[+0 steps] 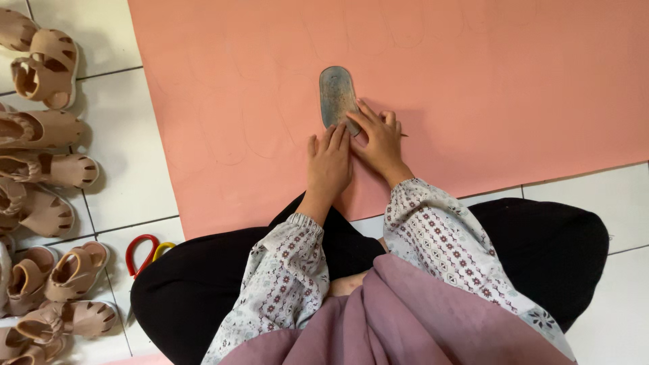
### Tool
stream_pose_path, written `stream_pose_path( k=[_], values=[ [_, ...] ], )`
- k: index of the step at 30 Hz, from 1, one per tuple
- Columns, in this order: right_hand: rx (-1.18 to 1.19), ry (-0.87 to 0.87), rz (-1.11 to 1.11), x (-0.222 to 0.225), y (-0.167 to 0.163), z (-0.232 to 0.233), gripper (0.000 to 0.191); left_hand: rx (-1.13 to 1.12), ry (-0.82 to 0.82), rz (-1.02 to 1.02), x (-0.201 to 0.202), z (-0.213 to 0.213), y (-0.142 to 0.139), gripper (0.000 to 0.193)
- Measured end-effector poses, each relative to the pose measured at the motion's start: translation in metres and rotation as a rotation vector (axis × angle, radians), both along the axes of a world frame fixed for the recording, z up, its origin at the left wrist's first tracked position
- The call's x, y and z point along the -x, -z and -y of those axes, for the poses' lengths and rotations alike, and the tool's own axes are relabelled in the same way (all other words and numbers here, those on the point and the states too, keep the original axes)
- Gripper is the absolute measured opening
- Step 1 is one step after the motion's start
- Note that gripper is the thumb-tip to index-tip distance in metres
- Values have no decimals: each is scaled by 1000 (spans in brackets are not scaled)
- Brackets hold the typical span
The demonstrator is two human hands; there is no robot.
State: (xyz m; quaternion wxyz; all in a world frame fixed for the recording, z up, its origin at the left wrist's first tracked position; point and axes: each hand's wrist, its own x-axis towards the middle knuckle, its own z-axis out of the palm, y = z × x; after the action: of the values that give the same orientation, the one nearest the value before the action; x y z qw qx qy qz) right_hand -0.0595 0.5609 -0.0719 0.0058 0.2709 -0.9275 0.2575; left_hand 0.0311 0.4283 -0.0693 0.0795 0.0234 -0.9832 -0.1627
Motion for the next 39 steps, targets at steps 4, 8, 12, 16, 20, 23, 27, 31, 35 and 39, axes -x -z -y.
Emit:
stream_pose_path(
  k=[4,8,12,16,20,23,27,31,35,39],
  values=[
    [64,21,62,2,3,0,62,-48,-7,30,0,-3,4,59],
    [282,192,-151,21,-2,8,27,-13,12,136,4,-10,12,60],
    [296,50,54,34,-20,25,24,118,46,190,6,-18,17,67],
    [28,-201,165,33,-39,52,28,76,63,262,9,-21,19,65],
    [-28,-253,34,48,-52,71,25,120,30,227,10,-24,18,68],
    [-44,-169,225,66,-54,85,32,127,24,202,10,-24,17,64],
    [-179,-261,433,73,-44,96,29,103,29,242,11,-24,15,68],
    [-114,-218,114,89,-30,104,31,109,44,248,12,-24,17,63],
    [23,-75,60,116,-20,107,34,133,49,234,9,-23,21,60],
    [66,64,-121,117,-14,90,29,124,20,177,8,-21,17,65]
  ],
)
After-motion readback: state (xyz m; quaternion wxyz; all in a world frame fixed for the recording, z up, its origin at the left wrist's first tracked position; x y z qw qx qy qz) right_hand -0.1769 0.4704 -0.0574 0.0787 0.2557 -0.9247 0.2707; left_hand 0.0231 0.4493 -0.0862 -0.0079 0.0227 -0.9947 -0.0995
